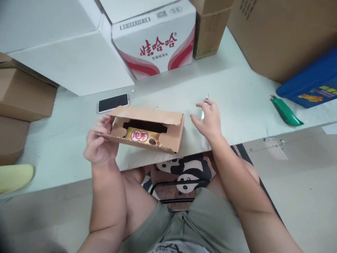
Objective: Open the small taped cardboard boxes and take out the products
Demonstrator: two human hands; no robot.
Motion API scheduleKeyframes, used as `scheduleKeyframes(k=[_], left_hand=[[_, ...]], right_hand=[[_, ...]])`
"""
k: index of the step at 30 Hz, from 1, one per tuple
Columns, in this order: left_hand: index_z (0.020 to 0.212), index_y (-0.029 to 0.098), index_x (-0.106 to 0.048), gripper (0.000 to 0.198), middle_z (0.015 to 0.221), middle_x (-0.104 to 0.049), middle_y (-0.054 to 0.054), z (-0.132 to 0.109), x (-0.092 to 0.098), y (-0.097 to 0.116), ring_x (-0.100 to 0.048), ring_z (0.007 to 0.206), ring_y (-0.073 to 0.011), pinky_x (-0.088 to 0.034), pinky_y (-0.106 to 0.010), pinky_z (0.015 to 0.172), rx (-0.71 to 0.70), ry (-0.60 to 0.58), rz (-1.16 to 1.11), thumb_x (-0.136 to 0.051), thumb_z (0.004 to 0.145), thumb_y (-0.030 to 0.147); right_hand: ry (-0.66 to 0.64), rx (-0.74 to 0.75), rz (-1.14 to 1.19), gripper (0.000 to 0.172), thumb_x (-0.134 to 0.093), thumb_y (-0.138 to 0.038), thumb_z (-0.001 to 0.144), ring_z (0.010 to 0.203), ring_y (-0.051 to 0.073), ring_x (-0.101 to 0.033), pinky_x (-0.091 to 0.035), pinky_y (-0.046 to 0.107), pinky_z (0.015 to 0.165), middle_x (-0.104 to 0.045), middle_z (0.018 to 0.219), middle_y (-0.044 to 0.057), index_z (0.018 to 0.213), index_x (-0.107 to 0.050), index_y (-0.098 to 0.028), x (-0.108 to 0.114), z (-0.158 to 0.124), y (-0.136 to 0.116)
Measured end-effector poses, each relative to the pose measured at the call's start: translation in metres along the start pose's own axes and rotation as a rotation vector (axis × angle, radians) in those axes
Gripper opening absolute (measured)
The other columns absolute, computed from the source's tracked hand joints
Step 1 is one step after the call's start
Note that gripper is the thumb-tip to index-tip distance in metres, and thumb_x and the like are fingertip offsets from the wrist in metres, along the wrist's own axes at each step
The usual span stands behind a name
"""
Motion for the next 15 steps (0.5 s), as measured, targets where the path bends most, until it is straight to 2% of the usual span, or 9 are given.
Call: scheduleKeyframes(k=[1,2,3,5,7,9,10,12,15], left_hand=[[0.060,0.023,-0.061,0.044,0.115,-0.066,-0.005,-0.001,-0.002,0.006,-0.064,0.118,-0.0301,-0.048,-0.053,0.118,-0.059,-0.024,0.032,-0.081,0.074,0.059],[0.058,0.023,-0.063,0.048,0.115,-0.063,-0.007,-0.003,-0.003,0.011,-0.062,0.116,-0.0297,-0.049,-0.052,0.117,-0.103,-0.052,0.068,-0.075,0.079,0.064],[0.059,0.023,-0.067,0.052,0.115,-0.061,-0.009,-0.005,-0.006,0.013,-0.060,0.117,-0.0299,-0.049,-0.052,0.116,-0.129,-0.085,0.108,-0.068,0.084,0.069],[0.069,0.023,-0.078,0.065,0.119,-0.055,-0.012,-0.008,-0.010,0.010,-0.055,0.124,-0.0329,-0.048,-0.054,0.119,-0.109,-0.149,0.189,-0.053,0.089,0.080],[0.082,0.023,-0.084,0.079,0.127,-0.051,-0.014,-0.010,-0.014,0.001,-0.050,0.133,-0.0372,-0.045,-0.058,0.122,-0.045,-0.218,0.254,-0.040,0.089,0.088],[0.089,0.023,-0.086,0.086,0.133,-0.047,-0.014,-0.012,-0.020,-0.001,-0.050,0.133,-0.0393,-0.049,-0.060,0.117,-0.048,-0.301,0.287,-0.033,0.087,0.091],[0.089,0.024,-0.086,0.087,0.134,-0.046,-0.014,-0.013,-0.023,0.000,-0.052,0.130,-0.0394,-0.052,-0.061,0.113,-0.067,-0.332,0.299,-0.031,0.087,0.092],[0.084,0.023,-0.083,0.085,0.133,-0.046,-0.015,-0.015,-0.027,0.007,-0.054,0.124,-0.0388,-0.055,-0.061,0.106,-0.114,-0.331,0.324,-0.032,0.087,0.091],[0.076,0.022,-0.073,0.076,0.127,-0.050,-0.015,-0.013,-0.020,0.020,-0.052,0.127,-0.0389,-0.053,-0.061,0.107,-0.143,-0.159,0.324,-0.036,0.089,0.087]], right_hand=[[0.079,0.110,0.078,0.016,-0.069,-0.039,0.087,0.104,0.028,-0.070,-0.058,0.048,0.092,-0.073,0.108,0.012,0.092,-0.071,-0.023,0.015,-0.003,-0.022],[0.121,0.246,0.177,0.014,-0.067,-0.034,0.091,0.083,0.022,-0.068,-0.057,0.040,0.078,-0.070,0.086,0.006,0.081,-0.068,-0.024,0.028,-0.008,-0.047],[0.124,0.392,0.283,0.020,-0.066,-0.029,0.093,0.067,0.017,-0.061,-0.052,0.035,0.066,-0.062,0.069,0.001,0.073,-0.065,-0.025,0.037,-0.016,-0.072],[0.058,0.630,0.443,0.024,-0.064,-0.024,0.096,0.055,0.013,-0.051,-0.042,0.032,0.056,-0.055,0.059,-0.002,0.072,-0.064,-0.024,0.048,-0.034,-0.115],[-0.013,0.730,0.465,0.022,-0.058,-0.030,0.103,0.064,0.014,-0.058,-0.045,0.035,0.063,-0.066,0.072,0.000,0.088,-0.073,-0.025,0.048,-0.046,-0.140],[-0.082,0.734,0.377,0.038,-0.042,-0.042,0.109,0.089,0.020,-0.067,-0.049,0.042,0.080,-0.074,0.101,0.005,0.111,-0.077,-0.027,0.037,-0.051,-0.148],[-0.126,0.728,0.331,0.047,-0.034,-0.046,0.111,0.101,0.023,-0.067,-0.047,0.046,0.088,-0.073,0.115,0.007,0.118,-0.077,-0.028,0.030,-0.052,-0.148],[-0.189,0.713,0.294,0.055,-0.026,-0.050,0.110,0.113,0.027,-0.064,-0.044,0.051,0.097,-0.068,0.127,0.007,0.118,-0.075,-0.028,0.016,-0.056,-0.143],[-0.119,0.629,0.396,0.058,-0.024,-0.061,0.106,0.114,0.030,-0.060,-0.046,0.057,0.101,-0.060,0.130,0.009,0.100,-0.069,-0.025,0.008,-0.060,-0.127]])
Point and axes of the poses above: each hand's wrist, its own z-axis towards the middle knuckle, its own x-axis out of the back of the hand, y = z × x, the point moved 10 cm from there along z, towards the middle knuckle
